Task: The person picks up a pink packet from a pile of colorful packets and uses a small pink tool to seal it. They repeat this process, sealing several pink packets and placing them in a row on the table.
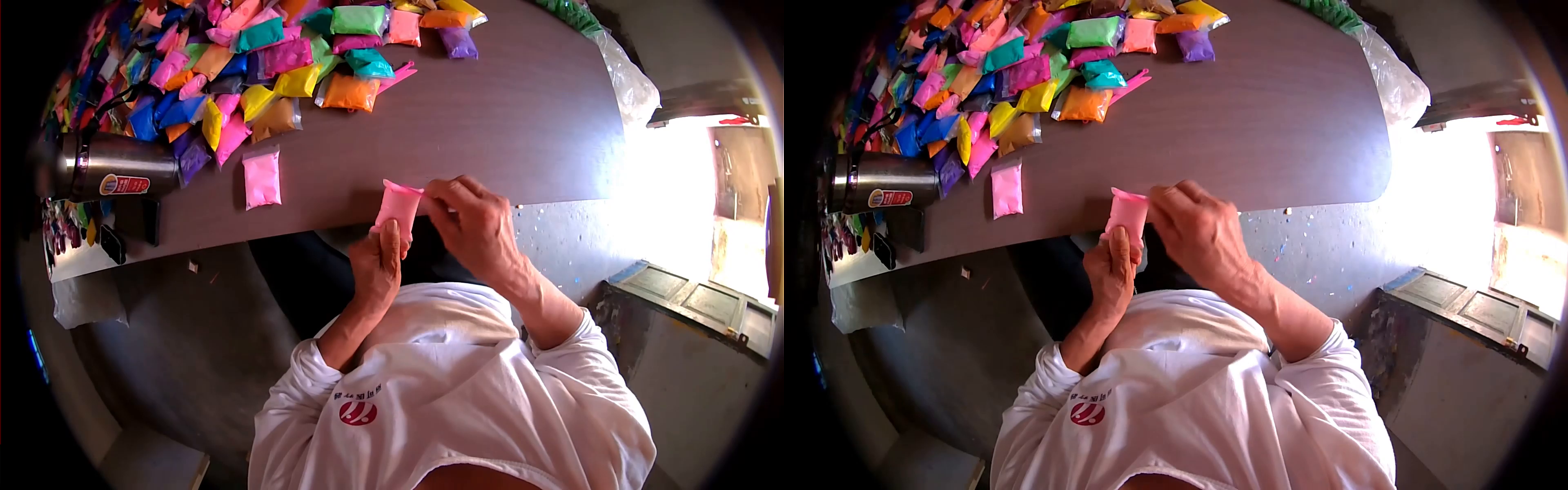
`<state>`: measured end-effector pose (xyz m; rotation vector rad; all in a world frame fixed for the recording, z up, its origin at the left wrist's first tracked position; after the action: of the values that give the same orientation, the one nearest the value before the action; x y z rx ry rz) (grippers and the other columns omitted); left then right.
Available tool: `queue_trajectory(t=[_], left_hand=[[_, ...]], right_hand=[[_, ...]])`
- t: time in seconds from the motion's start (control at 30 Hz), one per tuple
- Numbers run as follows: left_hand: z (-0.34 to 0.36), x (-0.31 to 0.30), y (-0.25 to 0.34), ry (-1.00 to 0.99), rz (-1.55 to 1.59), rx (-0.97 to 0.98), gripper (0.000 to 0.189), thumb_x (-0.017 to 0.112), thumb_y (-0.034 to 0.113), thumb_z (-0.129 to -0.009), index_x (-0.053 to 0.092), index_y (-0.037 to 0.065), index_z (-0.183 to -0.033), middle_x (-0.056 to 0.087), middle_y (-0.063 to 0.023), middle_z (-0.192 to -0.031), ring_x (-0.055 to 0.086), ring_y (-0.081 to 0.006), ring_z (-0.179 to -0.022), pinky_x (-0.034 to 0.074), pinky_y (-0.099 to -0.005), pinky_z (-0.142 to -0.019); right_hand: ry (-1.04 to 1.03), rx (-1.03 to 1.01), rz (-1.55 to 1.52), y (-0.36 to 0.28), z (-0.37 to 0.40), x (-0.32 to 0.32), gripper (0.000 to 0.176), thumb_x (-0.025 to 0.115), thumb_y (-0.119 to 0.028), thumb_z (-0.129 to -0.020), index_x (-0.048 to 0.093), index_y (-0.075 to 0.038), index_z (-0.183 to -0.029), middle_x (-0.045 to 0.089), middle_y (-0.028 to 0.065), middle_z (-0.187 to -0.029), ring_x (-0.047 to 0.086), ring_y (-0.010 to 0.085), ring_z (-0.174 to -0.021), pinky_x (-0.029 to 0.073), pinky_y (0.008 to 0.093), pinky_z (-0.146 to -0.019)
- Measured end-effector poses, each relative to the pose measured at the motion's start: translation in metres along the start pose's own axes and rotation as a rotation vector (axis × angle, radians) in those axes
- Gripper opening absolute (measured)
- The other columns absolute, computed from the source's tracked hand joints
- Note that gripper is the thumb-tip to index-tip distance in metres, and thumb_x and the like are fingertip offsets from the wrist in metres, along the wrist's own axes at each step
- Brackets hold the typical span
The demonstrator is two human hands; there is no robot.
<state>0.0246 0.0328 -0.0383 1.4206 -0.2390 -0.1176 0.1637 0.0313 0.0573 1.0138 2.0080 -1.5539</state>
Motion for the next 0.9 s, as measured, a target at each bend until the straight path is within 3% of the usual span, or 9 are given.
queue_trajectory(t=[0.13, 0.37, 0.57, 0.67, 0.9], left_hand=[[0.002, 0.0, 0.011, 0.011, -0.08, 0.116, 0.042, 0.05, 0.025, -0.094, 0.055, -0.002, -0.063, 0.052, -0.0032, -0.052, 0.048, -0.0077, -0.046, 0.035, -0.0217, -0.043], [-0.003, 0.001, 0.01, -0.02, -0.266, 0.16, 0.04, 0.049, 0.023, -0.094, 0.055, -0.003, -0.064, 0.052, -0.0063, -0.051, 0.05, -0.0108, -0.045, 0.038, -0.0258, -0.043], [0.001, 0.004, 0.006, -0.072, -0.3, 0.243, 0.039, 0.049, 0.024, -0.094, 0.056, -0.001, -0.065, 0.052, -0.0107, -0.052, 0.053, -0.0205, -0.044, 0.04, -0.0291, -0.044], [-0.002, 0.006, 0.008, -0.061, -0.299, 0.206, 0.038, 0.051, 0.024, -0.093, 0.055, -0.001, -0.064, 0.053, -0.0115, -0.053, 0.053, -0.023, -0.044, 0.04, -0.0307, -0.044], [-0.004, 0.001, 0.005, -0.028, -0.372, 0.253, 0.036, 0.051, 0.021, -0.092, 0.054, -0.001, -0.063, 0.053, -0.012, -0.052, 0.054, -0.0248, -0.044, 0.04, -0.0325, -0.043]], right_hand=[[-0.065, -0.104, 0.021, -0.004, 0.002, 0.016, 0.008, 0.061, -0.007, -0.076, 0.057, -0.005, -0.083, 0.057, 0.009, -0.073, 0.059, 0.028, -0.062, 0.048, 0.0362, -0.05], [0.003, -0.02, 0.152, 0.017, -0.015, -0.003, 0.008, 0.06, -0.008, -0.077, 0.058, -0.006, -0.084, 0.056, 0.0081, -0.072, 0.058, 0.0267, -0.064, 0.047, 0.037, -0.054], [-0.085, -0.254, 0.054, -0.011, -0.005, 0.011, 0.02, 0.065, -0.007, -0.07, 0.059, -0.006, -0.089, 0.056, 0.0083, -0.077, 0.059, 0.0272, -0.067, 0.048, 0.0365, -0.055], [-0.147, -0.207, 0.109, -0.003, -0.008, 0.017, 0.019, 0.064, -0.008, -0.071, 0.06, -0.005, -0.089, 0.056, 0.0088, -0.076, 0.059, 0.0276, -0.067, 0.048, 0.0369, -0.054], [-0.041, 0.003, 0.085, 0.025, -0.027, -0.003, 0.007, 0.062, -0.009, -0.075, 0.061, -0.006, -0.081, 0.057, 0.0082, -0.077, 0.059, 0.0287, -0.065, 0.048, 0.0364, -0.054]])
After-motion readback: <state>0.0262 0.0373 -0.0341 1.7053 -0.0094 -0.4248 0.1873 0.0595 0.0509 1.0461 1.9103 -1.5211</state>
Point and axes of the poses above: each hand's wrist, its own z-axis away from the middle knuckle, its own x-axis out of the palm, y = z × x, the point moved 6 cm from there along -z, towards the middle knuckle
